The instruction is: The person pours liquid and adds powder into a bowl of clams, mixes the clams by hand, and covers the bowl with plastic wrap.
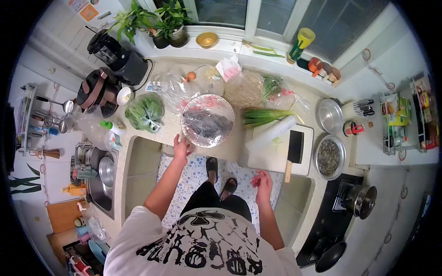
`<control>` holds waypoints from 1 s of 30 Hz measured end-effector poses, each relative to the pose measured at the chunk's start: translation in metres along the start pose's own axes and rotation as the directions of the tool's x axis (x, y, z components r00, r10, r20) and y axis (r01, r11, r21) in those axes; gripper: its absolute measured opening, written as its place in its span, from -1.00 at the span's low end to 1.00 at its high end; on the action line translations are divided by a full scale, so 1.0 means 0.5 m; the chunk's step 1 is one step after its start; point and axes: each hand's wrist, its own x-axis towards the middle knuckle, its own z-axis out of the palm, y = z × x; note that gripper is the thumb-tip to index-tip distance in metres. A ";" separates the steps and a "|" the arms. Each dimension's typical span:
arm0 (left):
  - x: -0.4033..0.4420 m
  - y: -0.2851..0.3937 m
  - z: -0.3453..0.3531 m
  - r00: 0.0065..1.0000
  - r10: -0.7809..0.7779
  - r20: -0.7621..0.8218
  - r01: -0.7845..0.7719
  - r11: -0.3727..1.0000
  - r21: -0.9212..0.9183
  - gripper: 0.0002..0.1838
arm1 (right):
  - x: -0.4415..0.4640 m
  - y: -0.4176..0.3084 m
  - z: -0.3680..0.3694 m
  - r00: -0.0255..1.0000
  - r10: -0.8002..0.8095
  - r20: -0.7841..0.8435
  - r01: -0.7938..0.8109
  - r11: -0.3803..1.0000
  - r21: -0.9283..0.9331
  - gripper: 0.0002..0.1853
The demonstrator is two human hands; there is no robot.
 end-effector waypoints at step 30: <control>0.520 0.565 0.008 0.794 0.593 0.136 -0.524 0.779 -0.344 -0.54 | 0.190 0.047 0.403 0.956 0.265 0.129 -0.282 0.948 0.144 -0.40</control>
